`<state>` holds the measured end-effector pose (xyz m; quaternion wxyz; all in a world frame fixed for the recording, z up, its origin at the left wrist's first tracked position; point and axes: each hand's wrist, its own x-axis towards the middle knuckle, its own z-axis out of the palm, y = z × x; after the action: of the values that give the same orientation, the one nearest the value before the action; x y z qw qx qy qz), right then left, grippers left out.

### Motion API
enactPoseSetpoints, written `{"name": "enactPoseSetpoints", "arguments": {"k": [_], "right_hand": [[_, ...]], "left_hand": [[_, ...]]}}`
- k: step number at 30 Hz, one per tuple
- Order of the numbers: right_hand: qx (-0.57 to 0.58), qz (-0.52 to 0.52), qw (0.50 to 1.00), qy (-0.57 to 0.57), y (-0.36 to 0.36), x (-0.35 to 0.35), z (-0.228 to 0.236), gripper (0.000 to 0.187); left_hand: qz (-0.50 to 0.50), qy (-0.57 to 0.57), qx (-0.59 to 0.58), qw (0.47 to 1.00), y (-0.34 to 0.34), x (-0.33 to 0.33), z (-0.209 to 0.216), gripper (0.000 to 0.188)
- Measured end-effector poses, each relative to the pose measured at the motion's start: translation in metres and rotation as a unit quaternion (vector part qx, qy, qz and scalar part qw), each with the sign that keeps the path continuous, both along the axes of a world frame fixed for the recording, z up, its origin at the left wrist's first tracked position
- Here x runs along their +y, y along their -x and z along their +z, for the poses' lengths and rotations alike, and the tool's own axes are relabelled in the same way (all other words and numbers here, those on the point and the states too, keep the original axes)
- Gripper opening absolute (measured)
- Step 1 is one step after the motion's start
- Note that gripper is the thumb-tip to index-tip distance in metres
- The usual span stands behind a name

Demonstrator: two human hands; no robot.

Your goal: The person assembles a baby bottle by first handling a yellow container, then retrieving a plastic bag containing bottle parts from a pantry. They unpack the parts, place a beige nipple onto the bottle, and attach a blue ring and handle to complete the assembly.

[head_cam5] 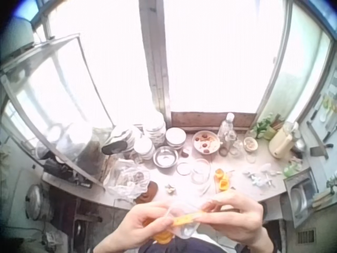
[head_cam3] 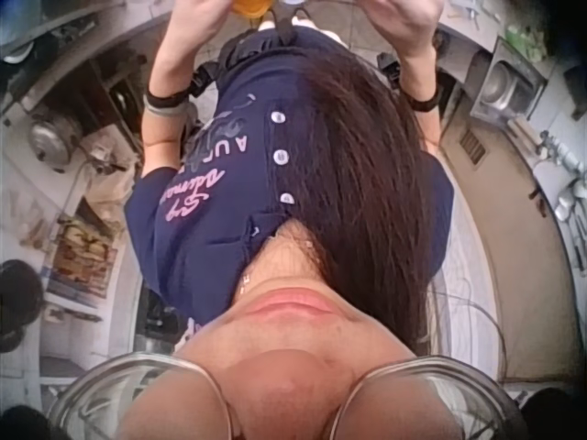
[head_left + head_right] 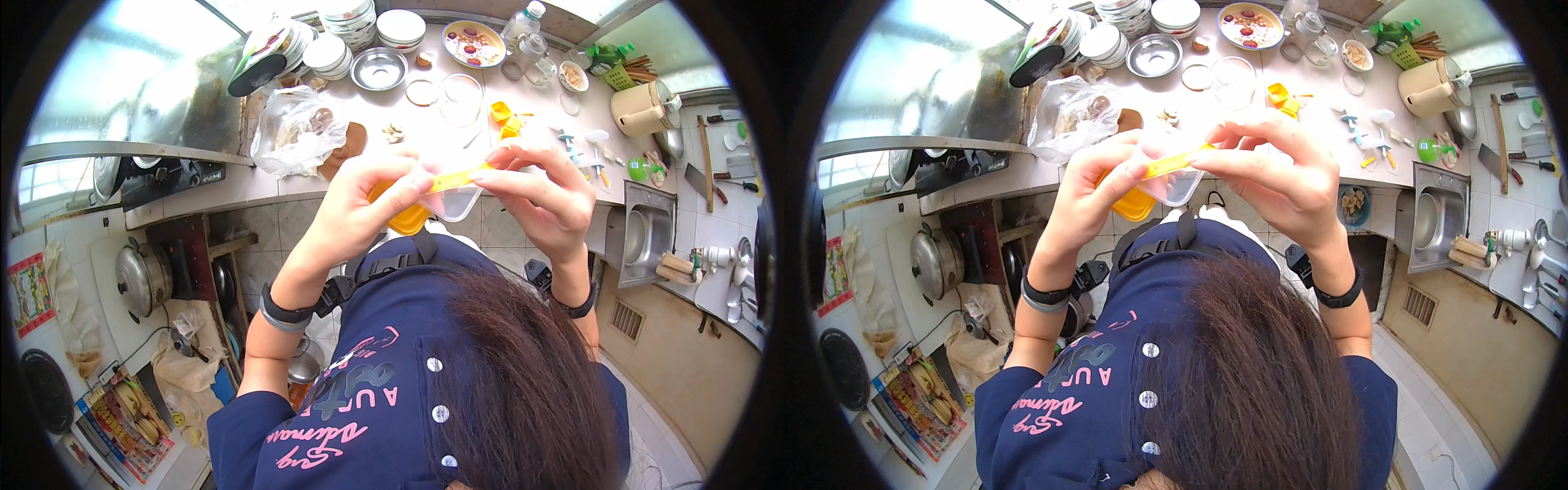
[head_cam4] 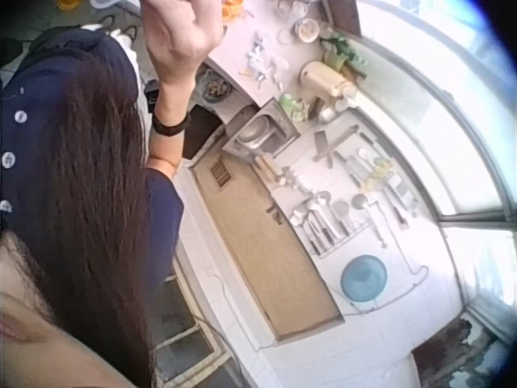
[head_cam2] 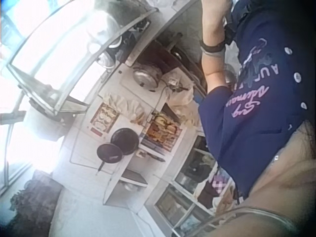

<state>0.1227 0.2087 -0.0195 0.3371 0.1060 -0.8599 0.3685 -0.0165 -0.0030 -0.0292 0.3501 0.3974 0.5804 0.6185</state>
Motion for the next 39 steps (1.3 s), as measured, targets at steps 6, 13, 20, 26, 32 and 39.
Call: {"name": "enactPoseSetpoints", "arguments": {"k": [6,13,20,26,32,39], "right_hand": [[-0.115,-0.015,0.97,0.213,-0.001,-0.007,0.003,0.021],[-0.295,-0.008,0.855,0.426,-0.005,-0.013,-0.003,0.025],[-0.302,-0.017,0.87,0.391,-0.005,-0.017,-0.003,0.016],[-0.33,-0.016,0.836,0.437,0.003,-0.015,-0.009,0.014],[-0.258,-0.115,0.887,0.365,-0.022,0.029,-0.046,0.025],[-0.587,-0.208,0.781,0.046,-0.114,0.072,-0.134,0.04]], "left_hand": [[0.002,0.013,0.064,0.998,-0.001,0.005,0.003,0.028],[-0.003,0.045,0.126,0.991,-0.006,0.008,0.0,0.022],[0.009,0.058,0.095,0.994,-0.004,0.013,-0.002,0.024],[0.019,0.073,0.025,0.997,-0.003,0.012,-0.008,0.025],[0.061,0.064,0.0,0.996,0.005,0.009,-0.021,0.029],[0.068,0.072,-0.098,0.99,0.004,0.008,-0.029,0.033]]}}
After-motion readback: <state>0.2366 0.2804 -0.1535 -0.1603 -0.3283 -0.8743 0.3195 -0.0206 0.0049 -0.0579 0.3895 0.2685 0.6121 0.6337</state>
